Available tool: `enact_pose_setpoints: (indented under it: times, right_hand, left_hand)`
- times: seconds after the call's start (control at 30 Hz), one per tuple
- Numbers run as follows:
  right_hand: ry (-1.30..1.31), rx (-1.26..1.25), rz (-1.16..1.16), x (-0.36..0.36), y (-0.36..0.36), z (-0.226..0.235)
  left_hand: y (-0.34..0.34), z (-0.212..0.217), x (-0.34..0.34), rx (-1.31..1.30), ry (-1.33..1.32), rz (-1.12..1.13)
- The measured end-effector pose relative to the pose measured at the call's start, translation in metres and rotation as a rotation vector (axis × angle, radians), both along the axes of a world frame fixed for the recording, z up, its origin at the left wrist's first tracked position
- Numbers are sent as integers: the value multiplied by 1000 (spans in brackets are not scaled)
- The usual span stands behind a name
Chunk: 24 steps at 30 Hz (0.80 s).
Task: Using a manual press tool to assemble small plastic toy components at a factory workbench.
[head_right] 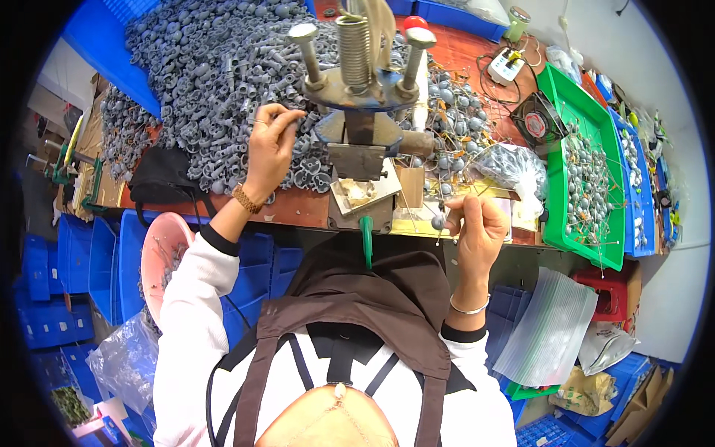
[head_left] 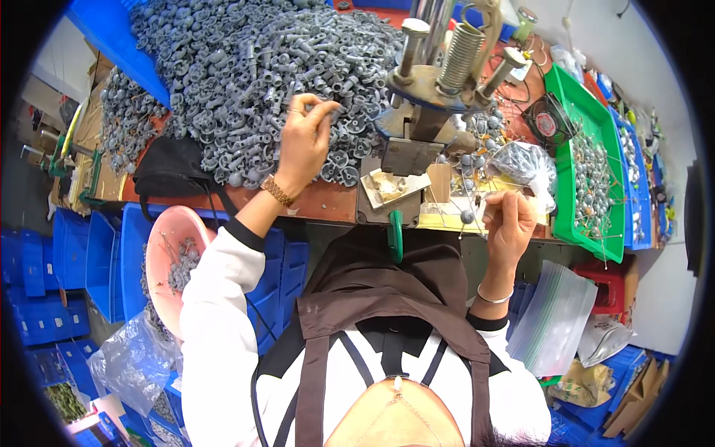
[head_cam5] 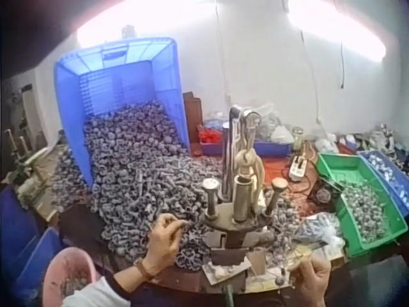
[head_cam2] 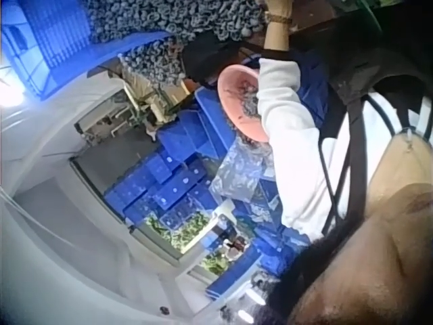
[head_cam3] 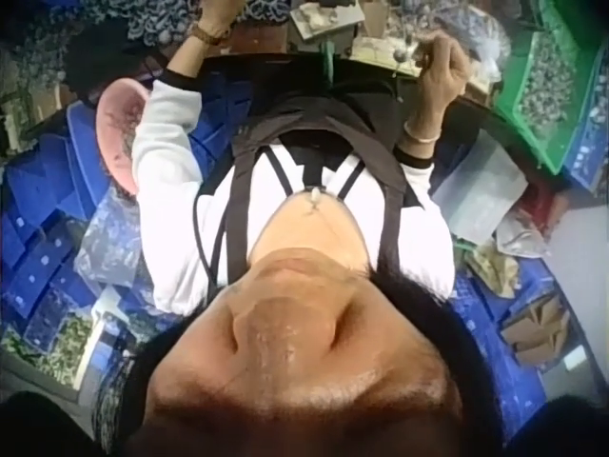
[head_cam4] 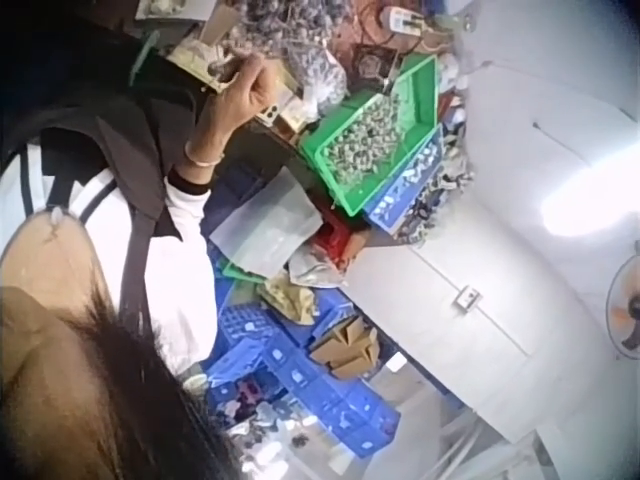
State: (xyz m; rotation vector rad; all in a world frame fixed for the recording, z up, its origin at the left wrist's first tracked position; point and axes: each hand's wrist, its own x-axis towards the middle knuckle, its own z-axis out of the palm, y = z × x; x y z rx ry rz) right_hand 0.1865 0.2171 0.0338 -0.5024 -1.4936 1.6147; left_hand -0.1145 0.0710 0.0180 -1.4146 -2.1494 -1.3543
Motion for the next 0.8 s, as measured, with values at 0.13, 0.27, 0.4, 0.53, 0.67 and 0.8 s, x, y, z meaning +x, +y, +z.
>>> enact_pose_setpoints:
  times: [0.13,0.27,0.4,0.53,0.67,0.8]
  right_hand:
    - [-147,485,3,-4,0,16]
    - [34,258,190,-10,-14,20]
    - [29,246,247,-15,-19,15]
    - [19,198,241,-13,-22,15]
    - [33,77,234,-13,-30,15]
    - [-2,-33,229,-16,-35,14]
  left_hand:
    - [-15,1,31,-64,-1002,-356]
    - [-22,-12,56,-9,-1001,-442]
    - [-7,-30,79,-105,-327,-248]
    - [4,-53,86,-59,-244,-184]
    - [0,-53,91,-99,-379,-132]
    - [-3,-54,94,-236,-211,-138]
